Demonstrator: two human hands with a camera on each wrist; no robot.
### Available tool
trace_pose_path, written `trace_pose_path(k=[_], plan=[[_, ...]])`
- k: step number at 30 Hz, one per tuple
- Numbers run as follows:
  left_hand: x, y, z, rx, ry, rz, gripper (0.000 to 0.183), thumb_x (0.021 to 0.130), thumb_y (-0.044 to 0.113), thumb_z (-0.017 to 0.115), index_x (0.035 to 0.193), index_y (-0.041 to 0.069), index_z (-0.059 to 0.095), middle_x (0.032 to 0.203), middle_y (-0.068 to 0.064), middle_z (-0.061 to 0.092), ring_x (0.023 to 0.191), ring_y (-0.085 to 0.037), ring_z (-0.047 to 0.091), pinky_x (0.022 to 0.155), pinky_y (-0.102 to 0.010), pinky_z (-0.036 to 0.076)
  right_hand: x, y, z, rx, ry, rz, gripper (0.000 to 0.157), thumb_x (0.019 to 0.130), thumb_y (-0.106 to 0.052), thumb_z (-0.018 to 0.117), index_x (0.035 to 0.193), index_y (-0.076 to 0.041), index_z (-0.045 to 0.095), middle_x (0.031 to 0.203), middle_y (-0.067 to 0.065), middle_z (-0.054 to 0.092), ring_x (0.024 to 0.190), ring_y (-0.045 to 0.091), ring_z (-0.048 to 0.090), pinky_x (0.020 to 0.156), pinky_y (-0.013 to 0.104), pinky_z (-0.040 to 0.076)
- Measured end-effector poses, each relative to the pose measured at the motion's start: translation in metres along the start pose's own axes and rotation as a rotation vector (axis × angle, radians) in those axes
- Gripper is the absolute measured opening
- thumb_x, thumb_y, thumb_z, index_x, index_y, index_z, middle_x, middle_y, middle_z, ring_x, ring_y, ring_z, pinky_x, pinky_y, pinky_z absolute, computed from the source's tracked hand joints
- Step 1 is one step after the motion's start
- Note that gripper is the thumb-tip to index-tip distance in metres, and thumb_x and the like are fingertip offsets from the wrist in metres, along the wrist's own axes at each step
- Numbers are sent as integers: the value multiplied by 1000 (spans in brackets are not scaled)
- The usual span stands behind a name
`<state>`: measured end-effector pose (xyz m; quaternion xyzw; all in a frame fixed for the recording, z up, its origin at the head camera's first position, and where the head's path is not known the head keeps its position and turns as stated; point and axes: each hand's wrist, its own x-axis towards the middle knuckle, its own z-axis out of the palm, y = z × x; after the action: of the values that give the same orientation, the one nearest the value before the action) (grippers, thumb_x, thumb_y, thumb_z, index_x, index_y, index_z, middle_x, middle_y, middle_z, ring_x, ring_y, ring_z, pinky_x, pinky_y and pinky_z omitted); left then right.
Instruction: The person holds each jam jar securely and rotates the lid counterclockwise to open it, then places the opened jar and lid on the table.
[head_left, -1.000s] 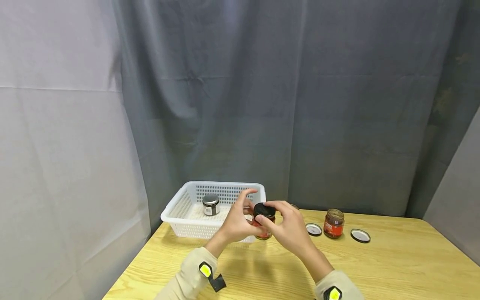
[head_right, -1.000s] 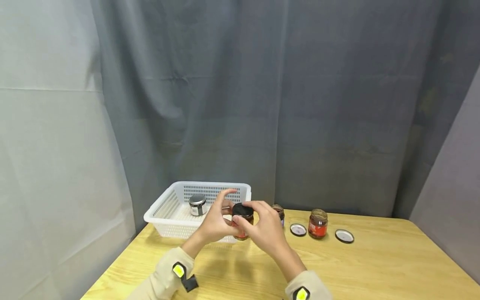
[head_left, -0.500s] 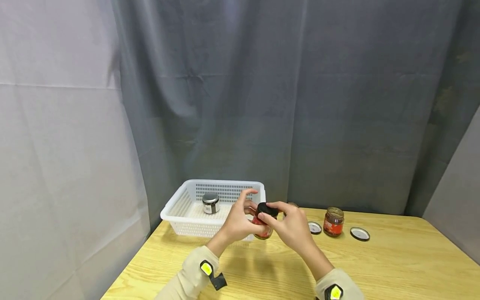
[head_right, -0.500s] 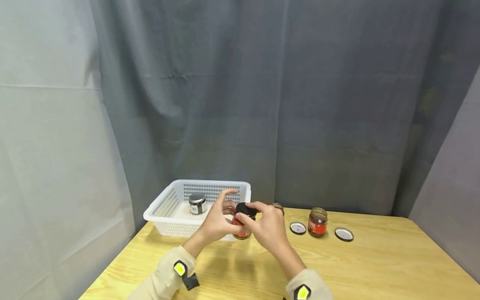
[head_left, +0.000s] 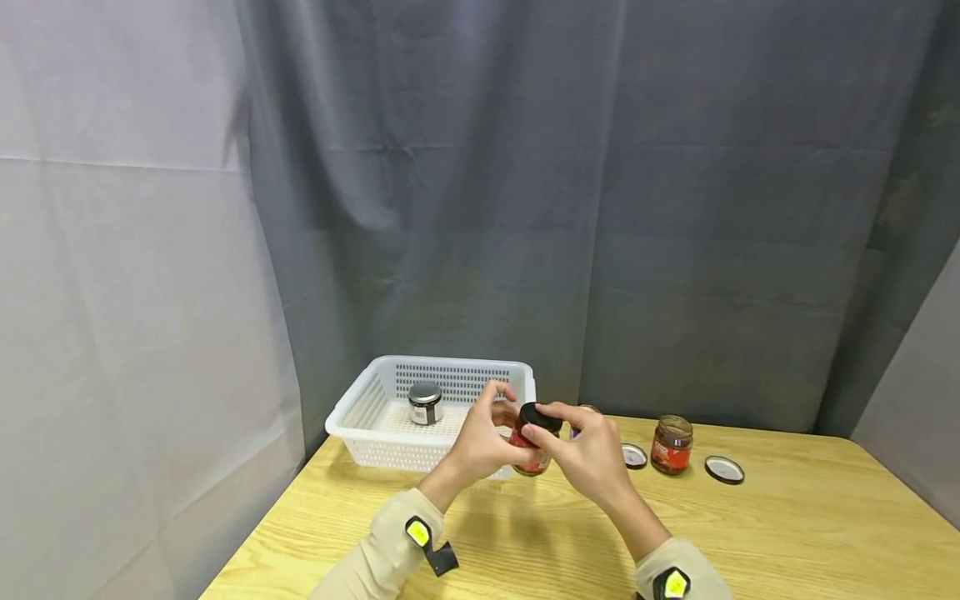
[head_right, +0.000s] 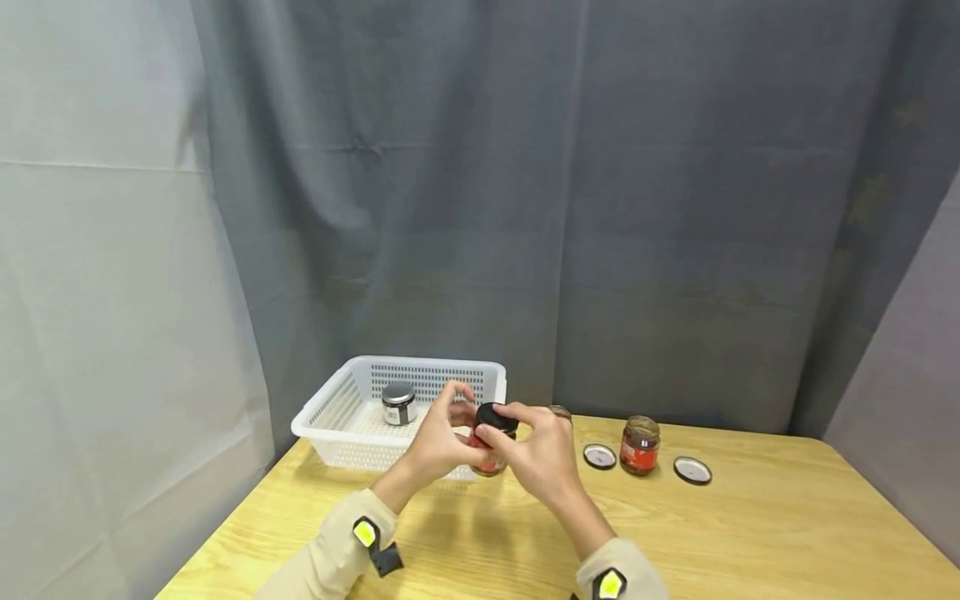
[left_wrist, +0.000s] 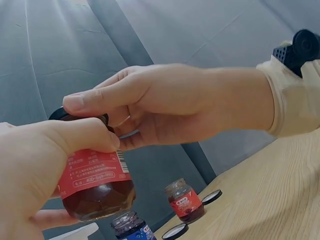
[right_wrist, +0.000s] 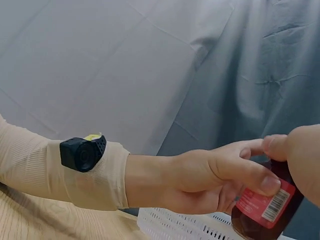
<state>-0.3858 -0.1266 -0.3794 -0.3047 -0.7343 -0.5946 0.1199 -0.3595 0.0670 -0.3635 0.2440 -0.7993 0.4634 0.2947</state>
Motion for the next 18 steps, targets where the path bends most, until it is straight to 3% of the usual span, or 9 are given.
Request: trace_pose_path(k=[7,12,16,18], plan=[[0,3,2,-32,0,-17,70,69,3,92,112,7,38,93,-7,71,87,-19,68,68,-30,56,0,10,1,45,23,-73,35,77,-22,94,107,-9,83,112,10,75,86,22,65,66,33,45],[-1,2,3,-61,-15,-37,69,69,0,93,110,5,36,94,-7,73,87,-20,70,68,-31,59,0,15,1,62,18,-112,35,74,-18,95,106,-8,83,112,11,75,102,31,70,76,44,52],[-1,0,3,-96,-19,-42,69,69,-3,92,109,4,36,96,-9,74,89,-22,72,72,-35,61,0,16,1,80,13,-137,35,74,-16,95,105,-6,83,111,13,75,105,33,70,83,51,54],[-1,-1,3,-115,-25,-44,69,69,-4,92,108,5,36,98,-10,74,89,-23,72,74,-37,61,0,17,1,83,12,-139,34,73,-15,95,104,-6,83,110,13,76,104,32,70,83,49,54]])
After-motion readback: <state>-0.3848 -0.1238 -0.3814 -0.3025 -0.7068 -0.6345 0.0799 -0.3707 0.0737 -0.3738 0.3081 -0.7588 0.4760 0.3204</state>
